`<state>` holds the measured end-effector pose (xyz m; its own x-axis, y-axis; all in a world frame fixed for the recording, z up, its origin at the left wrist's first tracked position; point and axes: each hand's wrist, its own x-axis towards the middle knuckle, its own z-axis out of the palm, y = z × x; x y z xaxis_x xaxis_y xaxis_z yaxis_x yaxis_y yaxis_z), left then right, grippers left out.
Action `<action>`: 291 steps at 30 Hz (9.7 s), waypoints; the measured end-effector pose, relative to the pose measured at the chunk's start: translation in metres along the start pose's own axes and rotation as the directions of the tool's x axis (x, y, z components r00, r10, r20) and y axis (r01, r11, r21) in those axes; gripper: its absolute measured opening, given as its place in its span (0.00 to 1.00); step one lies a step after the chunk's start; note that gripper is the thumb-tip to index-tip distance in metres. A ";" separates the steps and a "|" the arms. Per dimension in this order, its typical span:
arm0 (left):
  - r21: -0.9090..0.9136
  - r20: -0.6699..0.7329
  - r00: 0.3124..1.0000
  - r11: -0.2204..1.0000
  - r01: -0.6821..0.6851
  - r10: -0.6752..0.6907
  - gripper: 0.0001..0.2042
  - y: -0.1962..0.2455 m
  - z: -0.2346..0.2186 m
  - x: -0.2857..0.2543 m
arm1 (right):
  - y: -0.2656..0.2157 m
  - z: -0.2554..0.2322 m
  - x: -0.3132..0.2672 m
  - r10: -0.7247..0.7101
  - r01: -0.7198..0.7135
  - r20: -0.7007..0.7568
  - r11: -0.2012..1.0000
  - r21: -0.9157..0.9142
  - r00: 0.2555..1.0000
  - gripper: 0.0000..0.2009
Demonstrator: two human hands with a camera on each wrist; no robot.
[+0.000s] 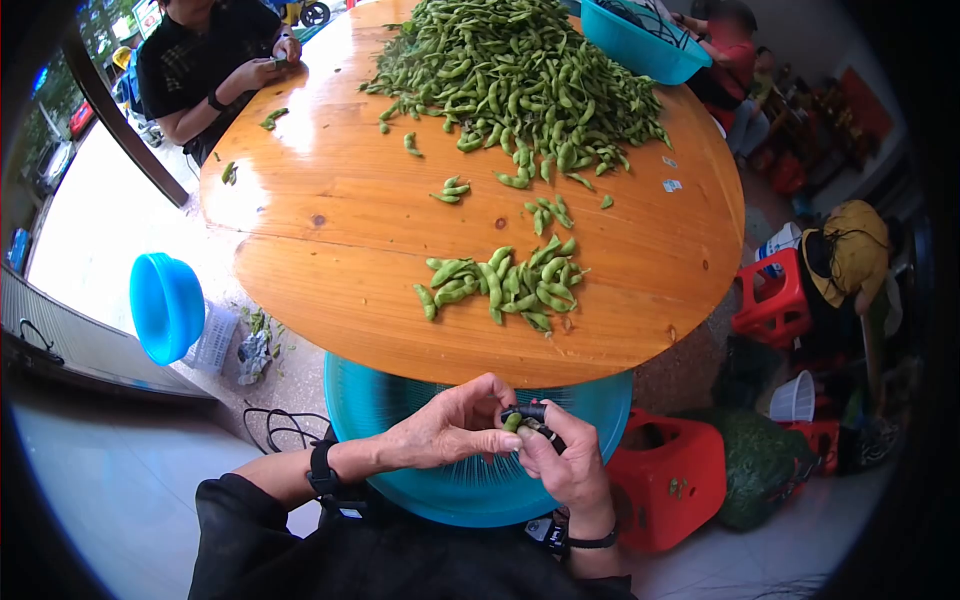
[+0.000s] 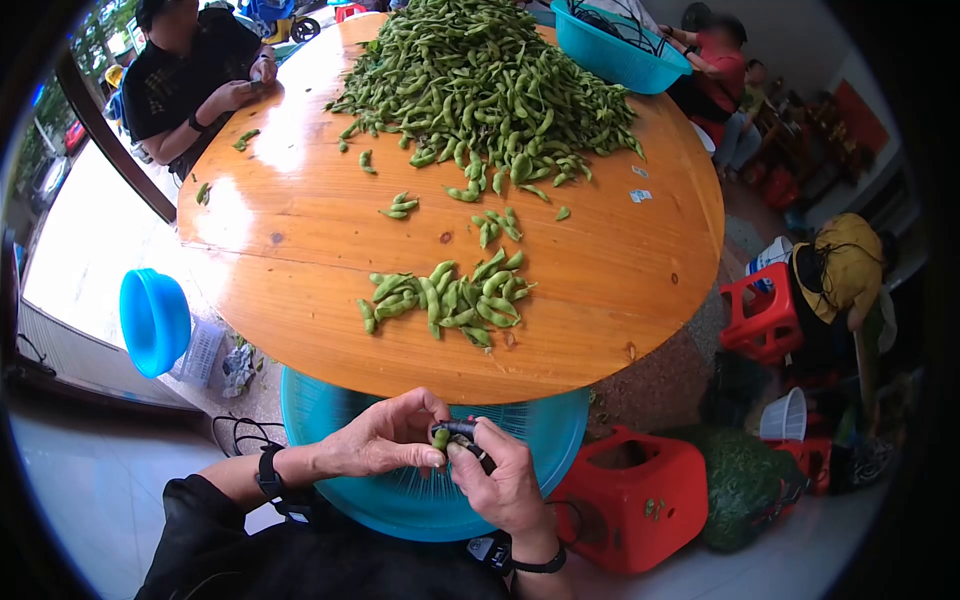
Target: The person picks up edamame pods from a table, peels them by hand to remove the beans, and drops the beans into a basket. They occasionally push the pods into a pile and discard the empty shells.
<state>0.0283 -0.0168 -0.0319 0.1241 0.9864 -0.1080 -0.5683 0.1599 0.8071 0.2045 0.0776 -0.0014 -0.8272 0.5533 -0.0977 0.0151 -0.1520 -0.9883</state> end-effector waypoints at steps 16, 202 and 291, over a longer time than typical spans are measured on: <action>0.293 -0.252 0.966 0.948 0.126 -0.050 0.20 0.005 0.019 -0.011 | 0.013 0.036 -0.001 -0.402 0.128 -0.190 0.642 -0.756 0.896 0.03; 0.051 -0.180 0.962 0.975 0.218 -0.206 0.14 -0.011 0.006 -0.015 | 0.019 0.014 -0.005 0.202 -0.148 -0.264 0.966 0.211 0.943 0.07; 0.830 -0.036 0.899 0.514 -0.216 0.436 0.08 0.027 0.010 -0.011 | -0.014 0.013 -0.006 -0.356 0.169 -0.121 0.683 -0.710 0.927 0.04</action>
<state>0.0198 -0.0237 -0.0036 -0.1653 0.9582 0.2337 0.3567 -0.1628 0.9199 0.2018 0.0662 0.0141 -0.7038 0.6661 0.2470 0.2692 0.5718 -0.7750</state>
